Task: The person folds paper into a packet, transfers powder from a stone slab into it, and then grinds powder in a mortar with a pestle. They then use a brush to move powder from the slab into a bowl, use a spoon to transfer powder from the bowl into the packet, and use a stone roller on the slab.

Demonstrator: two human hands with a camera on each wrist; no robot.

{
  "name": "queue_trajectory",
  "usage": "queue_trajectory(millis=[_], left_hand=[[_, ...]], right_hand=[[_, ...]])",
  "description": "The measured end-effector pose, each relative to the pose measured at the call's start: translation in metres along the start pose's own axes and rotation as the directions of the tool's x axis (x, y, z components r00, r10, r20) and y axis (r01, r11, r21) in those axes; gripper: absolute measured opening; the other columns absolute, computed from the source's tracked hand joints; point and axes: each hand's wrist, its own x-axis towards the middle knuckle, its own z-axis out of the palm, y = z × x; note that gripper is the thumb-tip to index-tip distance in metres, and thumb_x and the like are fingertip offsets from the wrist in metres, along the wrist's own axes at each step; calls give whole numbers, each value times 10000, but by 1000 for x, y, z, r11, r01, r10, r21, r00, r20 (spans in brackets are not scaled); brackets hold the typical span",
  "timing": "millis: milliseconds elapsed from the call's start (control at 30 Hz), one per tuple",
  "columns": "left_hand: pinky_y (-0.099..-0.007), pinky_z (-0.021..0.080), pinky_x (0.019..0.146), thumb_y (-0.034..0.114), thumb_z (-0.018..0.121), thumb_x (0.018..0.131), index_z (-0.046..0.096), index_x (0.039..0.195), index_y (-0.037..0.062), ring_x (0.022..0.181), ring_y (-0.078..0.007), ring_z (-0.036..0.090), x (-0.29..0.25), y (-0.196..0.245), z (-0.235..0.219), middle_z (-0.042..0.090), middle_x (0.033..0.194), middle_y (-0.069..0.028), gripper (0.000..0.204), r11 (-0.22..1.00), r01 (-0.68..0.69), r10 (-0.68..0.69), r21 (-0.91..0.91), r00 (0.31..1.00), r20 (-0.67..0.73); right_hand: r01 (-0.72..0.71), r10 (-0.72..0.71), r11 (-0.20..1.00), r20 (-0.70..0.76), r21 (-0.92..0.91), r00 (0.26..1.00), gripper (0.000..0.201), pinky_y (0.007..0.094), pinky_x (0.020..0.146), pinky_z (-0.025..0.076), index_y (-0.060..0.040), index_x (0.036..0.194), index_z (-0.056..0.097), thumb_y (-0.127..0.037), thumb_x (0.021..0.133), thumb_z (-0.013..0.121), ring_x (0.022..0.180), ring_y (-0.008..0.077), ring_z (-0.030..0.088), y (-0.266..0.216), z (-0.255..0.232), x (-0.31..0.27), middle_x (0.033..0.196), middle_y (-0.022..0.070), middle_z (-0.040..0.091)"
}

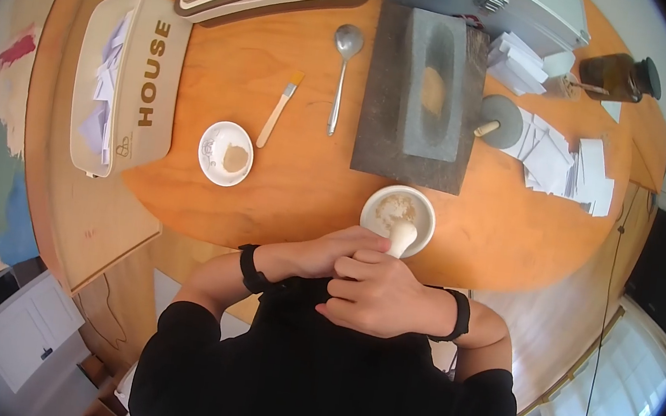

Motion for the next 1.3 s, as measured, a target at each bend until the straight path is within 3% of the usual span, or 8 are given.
queue_trajectory(millis=[200, 267, 333, 400, 500, 967, 1133, 1300], left_hand=[[-228, 418, 609, 304, 443, 1051, 611, 891, 64, 702, -49, 511, -6, 10, 2, 576, 761, 36, 335, 971, -156, 161, 184, 987, -14], [-237, 429, 605, 310, 433, 1057, 591, 930, 52, 684, -62, 516, -11, 14, 16, 566, 752, 22, 328, 836, -376, 410, 400, 912, 0], [-243, 435, 597, 309, 422, 1061, 569, 966, 43, 666, -70, 518, -15, 17, 17, 557, 750, 9, 319, 808, -331, 378, 488, 926, 3], [-247, 438, 584, 302, 409, 1065, 547, 997, 38, 647, -75, 516, -19, 23, 7, 549, 756, -4, 306, 886, -30, 54, 462, 998, -39], [-259, 417, 584, 315, 414, 1052, 534, 959, 27, 622, -87, 493, -21, 14, 6, 515, 718, -15, 325, 870, -93, 117, 484, 993, -20], [-222, 378, 609, 239, 450, 1034, 503, 1106, 33, 698, -60, 419, -42, 20, 11, 442, 816, 23, 224, 848, -178, 174, 499, 983, 55], [-206, 354, 599, 217, 501, 1023, 532, 1136, 30, 693, -35, 397, -45, 15, 5, 438, 811, 52, 220, 821, -190, 212, 538, 977, 21], [-202, 306, 566, 219, 527, 1023, 560, 1114, 16, 660, -24, 350, -48, 23, 5, 427, 792, 68, 225, 792, -106, 205, 601, 974, -98]], right_hand=[[-42, 82, 968, -152, 249, 985, 172, 367, 621, 394, -40, 743, 569, -136, 813, 693, 716, 266, 486, -5, -37, 25, 741, 72, 501], [-72, 87, 985, -91, 158, 992, 152, 383, 639, 414, -32, 756, 559, -108, 802, 682, 728, 280, 510, 1, -59, 38, 746, 84, 516], [-132, 131, 990, 13, 41, 991, 116, 408, 653, 445, -20, 783, 569, -77, 787, 671, 756, 303, 557, 15, -77, 61, 765, 112, 546], [-239, 253, 963, 108, -127, 961, 94, 431, 655, 479, -3, 856, 598, -26, 779, 647, 807, 334, 608, 38, -72, 91, 803, 147, 586], [-272, 376, 879, 218, -391, 900, 202, 449, 690, 514, 26, 957, 589, 69, 760, 582, 895, 363, 629, 82, -32, 120, 929, 173, 600], [-431, 546, 798, 204, -421, 813, 139, 466, 743, 523, -17, 913, 614, 26, 788, 570, 915, 396, 630, 143, 26, 144, 998, 191, 613], [-370, 351, 879, -117, -302, 929, 81, 456, 721, 506, -31, 927, 589, -21, 847, 576, 887, 389, 624, 106, -6, 141, 986, 162, 610], [-307, 226, 937, -379, -167, 897, 187, 388, 677, 492, -27, 983, 562, 15, 822, 645, 796, 337, 606, 26, -79, 84, 905, 114, 586]])
